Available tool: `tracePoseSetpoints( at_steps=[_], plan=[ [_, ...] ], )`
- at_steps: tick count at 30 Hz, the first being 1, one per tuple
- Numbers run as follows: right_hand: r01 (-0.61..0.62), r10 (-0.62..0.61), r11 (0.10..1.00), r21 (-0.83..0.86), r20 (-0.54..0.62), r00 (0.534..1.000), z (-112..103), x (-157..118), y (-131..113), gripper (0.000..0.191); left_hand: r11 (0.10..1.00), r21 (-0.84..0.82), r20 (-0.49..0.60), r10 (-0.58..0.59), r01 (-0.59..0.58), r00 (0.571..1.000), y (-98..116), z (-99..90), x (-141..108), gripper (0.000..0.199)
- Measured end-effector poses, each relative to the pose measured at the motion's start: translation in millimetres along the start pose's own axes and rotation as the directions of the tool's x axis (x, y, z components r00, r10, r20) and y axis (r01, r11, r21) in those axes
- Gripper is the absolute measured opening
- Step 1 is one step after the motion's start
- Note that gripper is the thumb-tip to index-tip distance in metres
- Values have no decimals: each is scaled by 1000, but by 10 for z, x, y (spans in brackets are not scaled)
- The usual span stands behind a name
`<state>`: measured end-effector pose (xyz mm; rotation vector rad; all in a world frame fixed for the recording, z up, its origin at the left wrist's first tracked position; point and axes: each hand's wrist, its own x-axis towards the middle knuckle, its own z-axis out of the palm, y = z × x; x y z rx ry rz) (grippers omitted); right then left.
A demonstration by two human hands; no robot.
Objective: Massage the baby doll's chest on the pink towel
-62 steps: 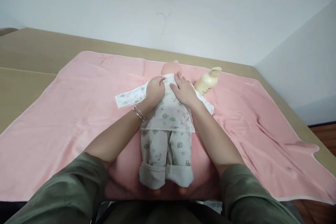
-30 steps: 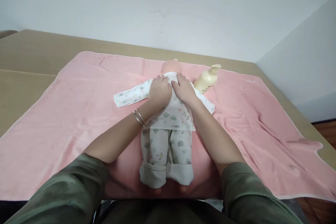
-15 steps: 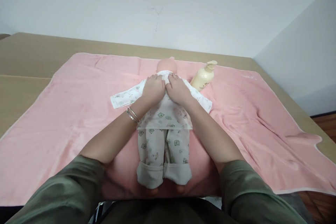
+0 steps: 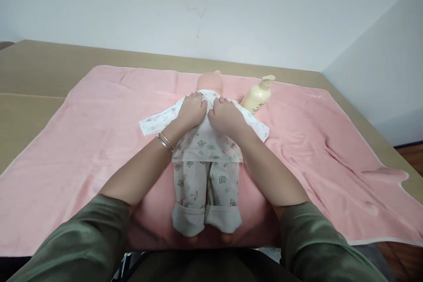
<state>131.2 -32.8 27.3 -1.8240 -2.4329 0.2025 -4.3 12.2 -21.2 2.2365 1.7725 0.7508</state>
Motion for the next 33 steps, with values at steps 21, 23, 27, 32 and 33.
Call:
tracePoseSetpoints(
  at_steps=[21, 23, 27, 32, 33],
  plan=[
    [-15, 11, 999, -52, -84, 996, 113, -27, -87, 56, 1000, -11, -110, -1, 0, 994, 4, 66, -84, 32],
    [6, -9, 998, -61, -43, 999, 62, -58, -86, 53, 1000, 10, -111, -11, 12, 994, 22, 84, -96, 33],
    [0, 1, 999, 45, -28, 1000, 22, 47, 54, 50, 997, 69, -91, -26, 32, 995, 68, 74, -109, 35],
    [-111, 123, 986, 125, -94, 988, 95, 237, 204, 51, 996, 78, -81, -45, 51, 996, 86, 66, -91, 35],
    [-110, 122, 987, 119, -99, 988, 107, 249, 210, 52, 996, 77, -80, -44, 50, 996, 85, 64, -86, 35]
  ],
)
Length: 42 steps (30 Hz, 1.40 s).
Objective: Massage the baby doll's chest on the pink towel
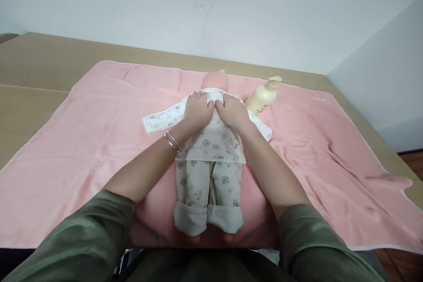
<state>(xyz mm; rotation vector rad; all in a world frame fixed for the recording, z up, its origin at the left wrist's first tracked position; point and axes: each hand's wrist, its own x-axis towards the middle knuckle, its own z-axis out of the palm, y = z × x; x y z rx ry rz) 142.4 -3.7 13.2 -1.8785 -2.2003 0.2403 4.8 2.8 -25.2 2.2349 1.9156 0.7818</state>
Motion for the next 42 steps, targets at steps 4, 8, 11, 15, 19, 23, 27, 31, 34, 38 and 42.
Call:
tracePoseSetpoints(
  at_steps=[4, 8, 11, 15, 19, 23, 27, 31, 34, 38, 42],
  plan=[
    [32, -32, 999, -14, 4, 999, 14, -10, 2, 53, 1000, 12, 21, 16, -16, 1000, 23, -45, -16, 36],
    [44, -45, 999, 11, 17, 999, -9, -1, 52, 52, 996, 76, 54, 51, -55, 997, 156, -152, -144, 38],
    [46, -46, 999, 9, 39, 998, -29, 0, 59, 51, 987, 120, 76, 102, -111, 992, 264, -242, -235, 39],
    [39, -36, 993, -115, 30, 999, -55, -117, -81, 51, 993, 26, 159, 105, -111, 982, 234, -338, -170, 33],
    [121, -110, 967, -225, 61, 992, -88, -325, -261, 51, 997, -72, 217, 35, -20, 975, 67, -338, 8, 34],
    [155, -142, 971, -181, 78, 987, -118, -369, -259, 48, 999, -47, 195, 9, 0, 981, 5, -276, 54, 39],
    [101, -101, 995, 6, 100, 990, -116, -150, -50, 49, 996, 43, 150, 68, -76, 986, 121, -274, -81, 40],
    [-33, 20, 993, 116, 111, 994, -63, 88, 146, 60, 995, 52, 181, 77, -87, 981, 255, -298, -231, 47],
    [-96, 90, 993, 63, 90, 992, -13, 95, 115, 66, 995, 9, 172, 95, -98, 980, 226, -275, -210, 48],
    [-31, 34, 995, -93, 37, 999, 43, -178, -154, 67, 997, -66, 157, 51, -41, 986, 17, -222, -23, 42],
    [156, -150, 975, -155, 46, 988, 41, -425, -332, 65, 993, -119, 156, 13, 6, 988, -113, -213, 90, 39]
  ],
)
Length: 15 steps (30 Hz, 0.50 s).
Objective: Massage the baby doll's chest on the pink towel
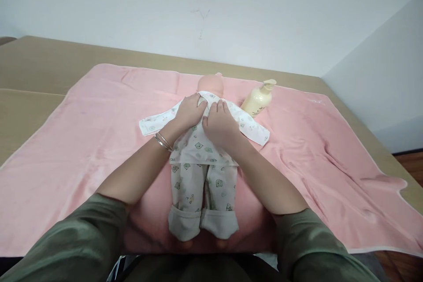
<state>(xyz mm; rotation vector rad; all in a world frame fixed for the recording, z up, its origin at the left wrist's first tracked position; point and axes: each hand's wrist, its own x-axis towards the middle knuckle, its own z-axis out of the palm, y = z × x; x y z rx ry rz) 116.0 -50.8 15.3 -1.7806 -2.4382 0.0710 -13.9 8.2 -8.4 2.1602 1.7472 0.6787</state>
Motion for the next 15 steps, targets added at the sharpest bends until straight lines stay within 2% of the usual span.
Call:
tracePoseSetpoints(
  at_steps=[2, 4, 7, 9, 12, 15],
  plan=[
    [91, -91, 996, 2, 17, 996, -18, 28, 65, 60, 998, 58, 4, 12, -12, 1000, 35, -12, -31, 42],
    [93, -95, 993, 72, 28, 995, -25, 146, 223, 57, 986, 161, 9, 38, -39, 999, 120, -15, -116, 46],
    [-49, 40, 971, 232, 46, 998, -1, 359, 476, 56, 954, 284, 33, 87, -93, 996, 253, 9, -289, 49],
    [-91, 79, 959, 268, 56, 995, 26, 439, 557, 58, 938, 320, 49, 125, -134, 991, 294, 42, -371, 48],
    [-126, 116, 969, 214, 60, 991, 38, 408, 505, 62, 913, 352, 67, 197, -208, 978, 250, 79, -359, 41],
    [-107, 100, 988, 114, 63, 993, -8, 252, 337, 64, 911, 333, 79, 230, -244, 970, 133, 71, -212, 37]
  ],
)
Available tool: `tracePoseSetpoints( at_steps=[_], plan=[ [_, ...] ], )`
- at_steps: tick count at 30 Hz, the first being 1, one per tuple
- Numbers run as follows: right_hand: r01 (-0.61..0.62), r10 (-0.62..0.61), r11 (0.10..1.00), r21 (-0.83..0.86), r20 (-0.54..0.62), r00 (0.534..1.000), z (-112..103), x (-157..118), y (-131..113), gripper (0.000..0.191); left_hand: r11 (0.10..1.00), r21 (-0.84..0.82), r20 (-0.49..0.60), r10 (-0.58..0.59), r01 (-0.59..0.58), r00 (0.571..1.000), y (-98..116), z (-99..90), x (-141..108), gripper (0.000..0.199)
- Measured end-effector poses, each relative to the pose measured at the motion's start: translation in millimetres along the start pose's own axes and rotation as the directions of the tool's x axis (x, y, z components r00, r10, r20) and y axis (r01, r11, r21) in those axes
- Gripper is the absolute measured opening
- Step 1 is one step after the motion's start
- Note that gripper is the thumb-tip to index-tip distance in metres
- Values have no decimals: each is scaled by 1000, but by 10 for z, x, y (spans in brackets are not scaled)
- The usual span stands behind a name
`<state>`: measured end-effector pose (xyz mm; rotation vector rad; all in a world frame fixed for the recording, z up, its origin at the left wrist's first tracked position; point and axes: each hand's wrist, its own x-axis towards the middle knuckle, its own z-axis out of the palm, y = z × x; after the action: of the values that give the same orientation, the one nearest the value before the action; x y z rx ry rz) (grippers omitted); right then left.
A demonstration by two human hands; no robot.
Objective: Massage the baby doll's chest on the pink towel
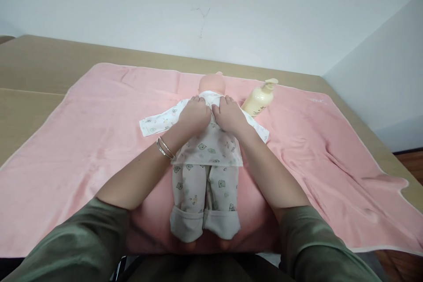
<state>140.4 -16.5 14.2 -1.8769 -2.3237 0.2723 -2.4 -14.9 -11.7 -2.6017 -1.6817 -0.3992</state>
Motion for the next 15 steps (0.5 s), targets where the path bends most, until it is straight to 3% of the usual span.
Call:
tracePoseSetpoints(
  at_steps=[6, 11, 15],
  plan=[
    [154, -151, 984, -95, 31, 988, -37, -155, -141, 62, 950, -213, -55, -244, 228, 968, -116, 31, 142, 34],
    [66, -63, 992, 105, -32, 997, 50, 102, 20, 66, 948, -238, -110, -243, 211, 964, -47, 86, 109, 33],
    [40, -29, 988, 146, -79, 996, 116, 186, 77, 69, 947, -244, -134, -249, 211, 959, -68, 147, 125, 35]
  ],
)
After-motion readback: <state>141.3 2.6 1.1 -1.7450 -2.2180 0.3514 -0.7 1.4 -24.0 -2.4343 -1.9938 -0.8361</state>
